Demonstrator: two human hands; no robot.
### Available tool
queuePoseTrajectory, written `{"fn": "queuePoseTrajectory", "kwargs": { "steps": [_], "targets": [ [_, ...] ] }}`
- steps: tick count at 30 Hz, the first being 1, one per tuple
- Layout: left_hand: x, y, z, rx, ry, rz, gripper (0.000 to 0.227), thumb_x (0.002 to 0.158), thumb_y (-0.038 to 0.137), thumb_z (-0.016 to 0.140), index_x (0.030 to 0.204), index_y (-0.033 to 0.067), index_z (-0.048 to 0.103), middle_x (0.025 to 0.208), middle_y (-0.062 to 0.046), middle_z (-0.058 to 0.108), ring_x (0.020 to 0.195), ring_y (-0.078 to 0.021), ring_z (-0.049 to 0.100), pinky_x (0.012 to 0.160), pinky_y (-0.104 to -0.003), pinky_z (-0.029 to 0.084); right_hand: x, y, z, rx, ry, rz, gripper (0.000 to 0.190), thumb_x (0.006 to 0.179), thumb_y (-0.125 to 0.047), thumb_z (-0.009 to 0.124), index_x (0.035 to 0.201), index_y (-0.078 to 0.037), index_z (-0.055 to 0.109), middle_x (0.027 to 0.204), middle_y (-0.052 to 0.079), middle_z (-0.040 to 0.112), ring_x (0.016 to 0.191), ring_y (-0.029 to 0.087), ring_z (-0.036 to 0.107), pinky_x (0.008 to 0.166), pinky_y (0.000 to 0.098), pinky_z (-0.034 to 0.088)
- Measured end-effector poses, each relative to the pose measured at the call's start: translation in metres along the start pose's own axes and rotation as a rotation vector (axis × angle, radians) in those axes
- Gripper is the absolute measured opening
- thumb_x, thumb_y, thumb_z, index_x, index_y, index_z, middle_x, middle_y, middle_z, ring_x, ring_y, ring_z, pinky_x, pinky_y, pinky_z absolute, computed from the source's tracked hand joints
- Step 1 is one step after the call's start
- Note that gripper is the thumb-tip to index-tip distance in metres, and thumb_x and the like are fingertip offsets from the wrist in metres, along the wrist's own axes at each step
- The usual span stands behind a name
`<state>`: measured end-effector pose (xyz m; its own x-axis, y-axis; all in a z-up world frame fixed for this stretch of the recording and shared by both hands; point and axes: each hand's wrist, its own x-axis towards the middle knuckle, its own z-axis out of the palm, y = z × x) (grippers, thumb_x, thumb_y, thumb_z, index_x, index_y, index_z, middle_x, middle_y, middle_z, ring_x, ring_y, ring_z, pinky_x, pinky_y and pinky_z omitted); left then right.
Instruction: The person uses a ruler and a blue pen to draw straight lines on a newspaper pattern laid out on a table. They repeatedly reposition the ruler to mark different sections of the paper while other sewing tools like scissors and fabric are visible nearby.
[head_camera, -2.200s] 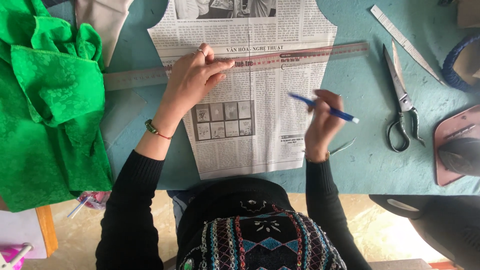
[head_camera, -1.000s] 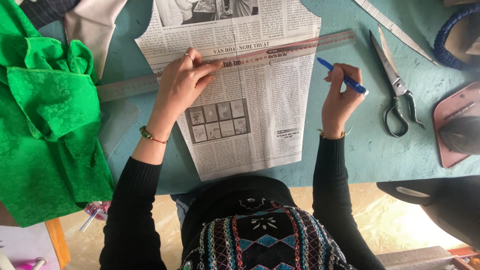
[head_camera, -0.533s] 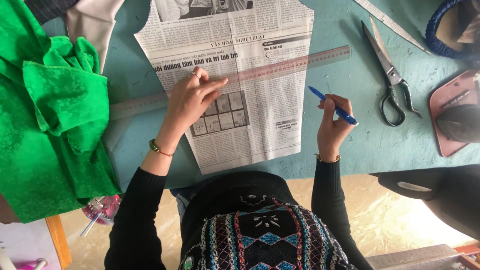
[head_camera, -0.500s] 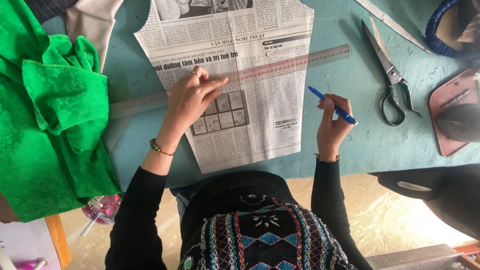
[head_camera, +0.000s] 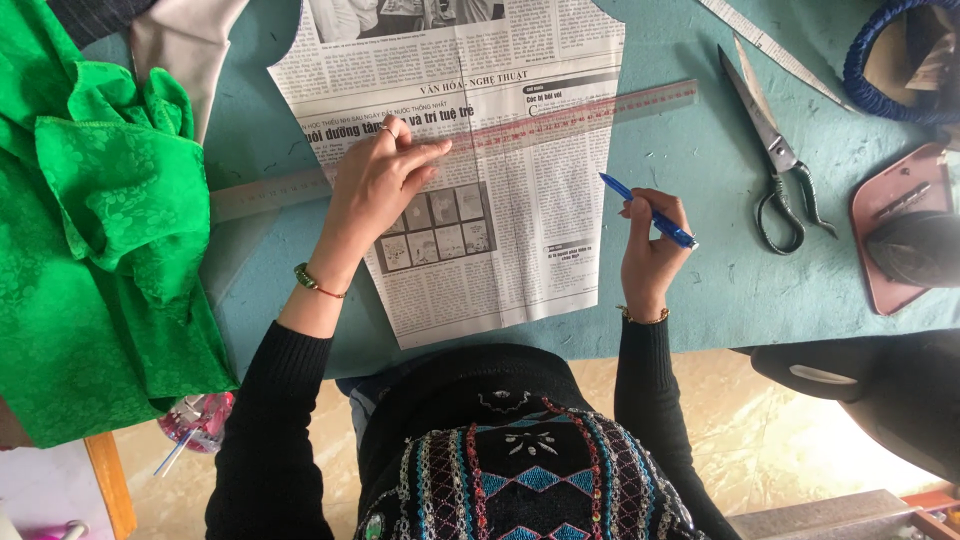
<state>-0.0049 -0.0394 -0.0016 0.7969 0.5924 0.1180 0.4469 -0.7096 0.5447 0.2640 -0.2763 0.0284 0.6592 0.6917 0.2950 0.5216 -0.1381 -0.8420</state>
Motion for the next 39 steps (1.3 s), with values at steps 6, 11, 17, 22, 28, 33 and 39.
{"fn": "queuePoseTrajectory", "kwargs": {
  "steps": [6,11,17,22,28,33,39],
  "targets": [
    [0.002,0.0,0.0,0.016,0.002,0.015,0.021,0.098,0.02,0.075,0.118,0.0218,0.079,0.099,-0.007,0.051,0.076,-0.0336,0.073,0.082,-0.047,0.06,0.005,-0.001,0.006,-0.019,-0.015,-0.006,0.017,0.111,-0.013,0.062,0.109,0.002,0.07,0.086,0.016,0.068,0.076,0.022,0.068,0.076,0.036,0.055],
    [0.004,0.005,-0.006,-0.005,-0.001,-0.006,0.019,0.099,0.019,0.075,0.117,0.0195,0.079,0.099,-0.009,0.052,0.077,-0.034,0.073,0.084,-0.05,0.059,0.007,-0.004,0.009,-0.022,-0.036,-0.008,0.016,0.11,-0.012,0.062,0.109,0.002,0.07,0.085,0.017,0.068,0.076,0.024,0.069,0.075,0.0371,0.055],
    [0.006,0.003,-0.005,-0.003,-0.005,-0.007,0.019,0.098,0.02,0.075,0.117,0.0204,0.079,0.098,-0.008,0.052,0.075,-0.0318,0.073,0.083,-0.048,0.06,0.009,-0.004,0.012,-0.037,-0.055,-0.004,0.017,0.11,-0.013,0.062,0.108,0.001,0.071,0.085,0.017,0.068,0.076,0.026,0.069,0.075,0.0378,0.055],
    [0.006,0.001,-0.003,0.024,-0.006,-0.015,0.022,0.098,0.02,0.074,0.12,0.0233,0.078,0.098,-0.007,0.051,0.075,-0.0296,0.073,0.084,-0.048,0.06,0.01,-0.007,0.015,-0.032,-0.069,0.001,0.016,0.109,-0.012,0.063,0.108,0.001,0.071,0.085,0.017,0.068,0.077,0.027,0.07,0.075,0.0382,0.054],
    [0.006,0.003,-0.004,0.007,0.013,0.002,0.022,0.096,0.017,0.077,0.118,0.0205,0.08,0.095,-0.008,0.052,0.071,-0.0304,0.073,0.081,-0.049,0.06,0.013,-0.011,0.024,-0.03,-0.099,-0.008,0.017,0.109,-0.016,0.064,0.108,0.0,0.071,0.085,0.016,0.068,0.078,0.027,0.07,0.076,0.0384,0.054],
    [0.005,0.003,-0.001,0.011,0.026,-0.008,0.016,0.097,0.018,0.076,0.112,0.0185,0.08,0.096,-0.009,0.053,0.07,-0.0281,0.072,0.082,-0.047,0.06,0.016,-0.017,0.029,-0.061,-0.119,-0.021,0.016,0.109,-0.016,0.065,0.108,-0.002,0.071,0.085,0.015,0.069,0.078,0.029,0.071,0.076,0.0395,0.054],
    [0.005,-0.002,0.002,0.022,0.037,0.012,0.023,0.096,0.017,0.077,0.118,0.0228,0.079,0.095,-0.007,0.052,0.066,-0.0241,0.069,0.078,-0.045,0.061,0.017,-0.029,0.052,0.051,-0.156,0.0,0.01,0.105,-0.01,0.069,0.107,0.0,0.071,0.09,0.015,0.07,0.081,0.024,0.07,0.079,0.0379,0.055]
  ]
}}
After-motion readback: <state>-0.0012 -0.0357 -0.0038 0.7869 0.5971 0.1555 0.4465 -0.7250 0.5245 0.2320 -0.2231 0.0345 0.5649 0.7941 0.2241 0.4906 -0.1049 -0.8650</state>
